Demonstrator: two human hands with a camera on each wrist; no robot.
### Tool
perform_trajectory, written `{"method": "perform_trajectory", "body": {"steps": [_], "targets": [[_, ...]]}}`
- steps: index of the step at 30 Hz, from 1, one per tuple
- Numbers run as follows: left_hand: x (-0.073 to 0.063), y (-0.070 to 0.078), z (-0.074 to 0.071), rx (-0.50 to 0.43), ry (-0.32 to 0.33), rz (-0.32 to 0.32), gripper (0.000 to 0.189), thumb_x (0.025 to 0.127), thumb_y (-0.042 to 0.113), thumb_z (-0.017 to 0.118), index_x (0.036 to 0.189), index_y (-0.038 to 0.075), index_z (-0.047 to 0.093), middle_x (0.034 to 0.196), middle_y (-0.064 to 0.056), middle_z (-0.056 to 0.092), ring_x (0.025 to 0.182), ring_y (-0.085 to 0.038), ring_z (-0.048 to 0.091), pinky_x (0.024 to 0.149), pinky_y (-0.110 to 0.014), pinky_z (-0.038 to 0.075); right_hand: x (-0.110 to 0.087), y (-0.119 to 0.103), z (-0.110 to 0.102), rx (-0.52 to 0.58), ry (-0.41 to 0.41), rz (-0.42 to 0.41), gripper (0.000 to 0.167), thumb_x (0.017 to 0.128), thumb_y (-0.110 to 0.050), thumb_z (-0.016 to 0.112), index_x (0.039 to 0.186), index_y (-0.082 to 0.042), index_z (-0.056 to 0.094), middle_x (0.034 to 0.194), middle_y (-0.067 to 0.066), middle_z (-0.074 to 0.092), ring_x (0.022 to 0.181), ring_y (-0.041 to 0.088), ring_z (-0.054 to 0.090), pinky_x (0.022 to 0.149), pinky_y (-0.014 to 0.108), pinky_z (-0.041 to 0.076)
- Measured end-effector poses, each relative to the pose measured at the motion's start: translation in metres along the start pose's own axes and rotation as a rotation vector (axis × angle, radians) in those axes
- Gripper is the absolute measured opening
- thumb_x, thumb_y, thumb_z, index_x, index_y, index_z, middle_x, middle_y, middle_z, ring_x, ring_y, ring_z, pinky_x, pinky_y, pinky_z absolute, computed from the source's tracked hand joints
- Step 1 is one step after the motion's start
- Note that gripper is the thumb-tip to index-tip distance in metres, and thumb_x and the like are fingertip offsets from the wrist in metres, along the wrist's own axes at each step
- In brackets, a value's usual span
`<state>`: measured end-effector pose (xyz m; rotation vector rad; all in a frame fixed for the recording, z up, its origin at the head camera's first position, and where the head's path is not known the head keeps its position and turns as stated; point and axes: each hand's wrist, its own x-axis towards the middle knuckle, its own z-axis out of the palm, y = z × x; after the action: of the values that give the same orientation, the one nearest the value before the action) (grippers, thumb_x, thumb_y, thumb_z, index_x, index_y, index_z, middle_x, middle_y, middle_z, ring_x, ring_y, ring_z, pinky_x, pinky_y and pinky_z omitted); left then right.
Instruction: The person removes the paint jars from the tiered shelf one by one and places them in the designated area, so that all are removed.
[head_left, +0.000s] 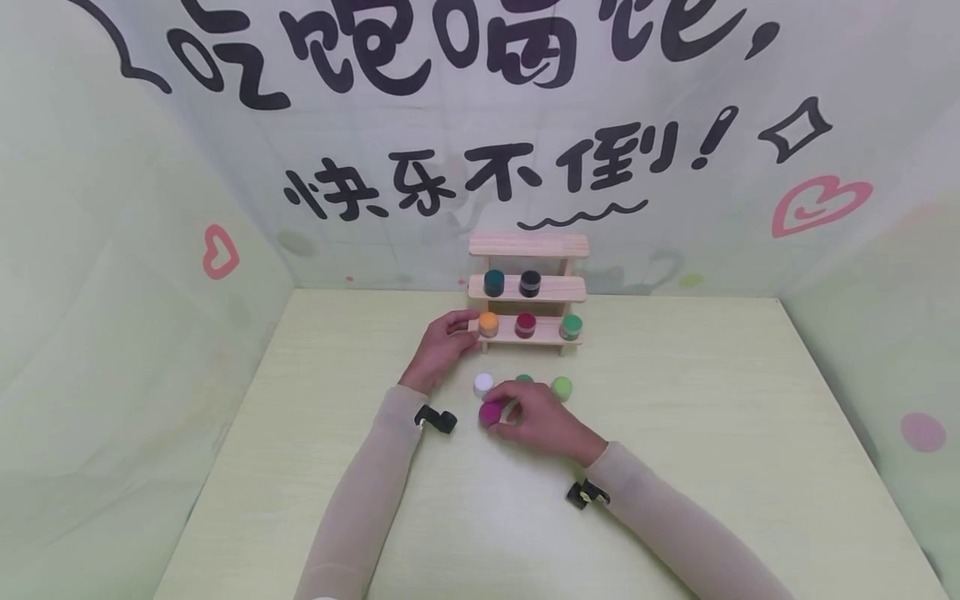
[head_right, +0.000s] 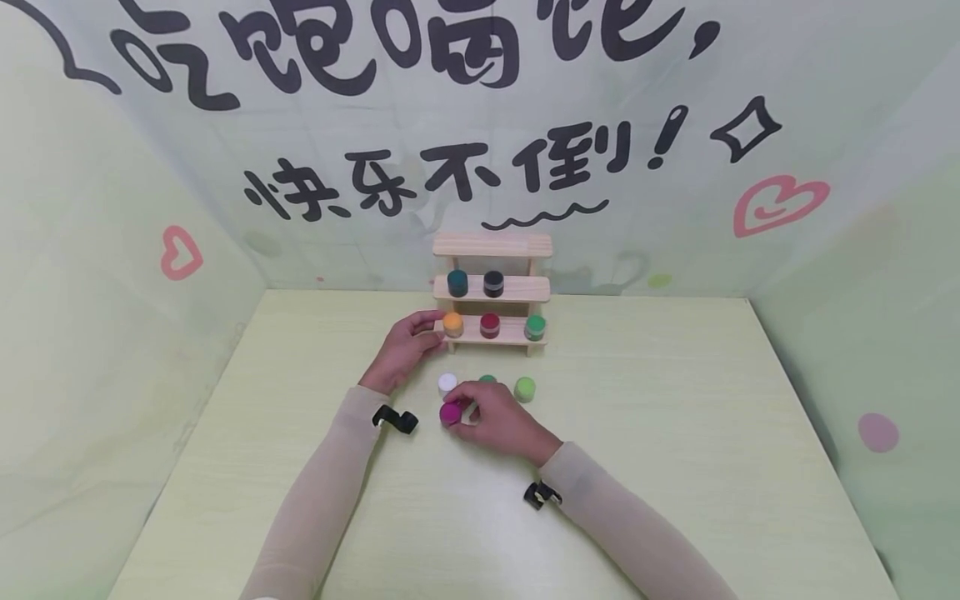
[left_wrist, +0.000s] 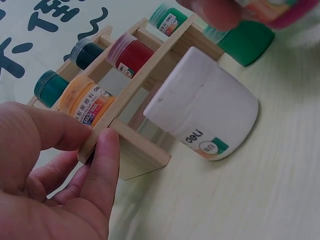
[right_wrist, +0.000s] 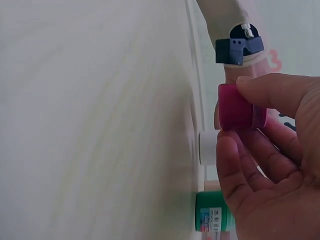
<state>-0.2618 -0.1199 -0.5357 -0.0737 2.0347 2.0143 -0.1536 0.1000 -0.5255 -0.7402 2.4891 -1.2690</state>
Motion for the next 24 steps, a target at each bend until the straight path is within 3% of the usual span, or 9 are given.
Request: {"method": "perform_trajectory", "body": {"steps": [7, 24], "targets": [[-0.001, 0.0, 0.001, 0.009, 0.011, 0.003, 0.045, 0.094, 0.001, 0.067, 0.138, 0.013, 0.067, 0.131, -0.014, 0.065, 0.106, -0.018, 0.067, 0.091, -0.024, 0.064, 0.004, 0.003, 0.009, -0.002, -0.02, -0.038, 0.035, 0.086, -0.014, 0.088, 0.117, -0.024, 0.074, 0.106, -0.016, 0.073, 0.096, 0.009, 0.069, 0.084, 0.027, 0.064], [0.0, -0.001, 0.002, -0.007, 0.014, 0.003, 0.045, 0.093, -0.001, 0.067, 0.136, 0.013, 0.068, 0.129, -0.014, 0.063, 0.103, -0.018, 0.068, 0.092, -0.026, 0.065, 0.007, 0.004, 0.014, 0.0, -0.055, 0.035, 0.033, 0.087, -0.019, 0.088, 0.115, -0.028, 0.072, 0.105, -0.019, 0.072, 0.096, 0.003, 0.068, 0.086, 0.024, 0.063]]}}
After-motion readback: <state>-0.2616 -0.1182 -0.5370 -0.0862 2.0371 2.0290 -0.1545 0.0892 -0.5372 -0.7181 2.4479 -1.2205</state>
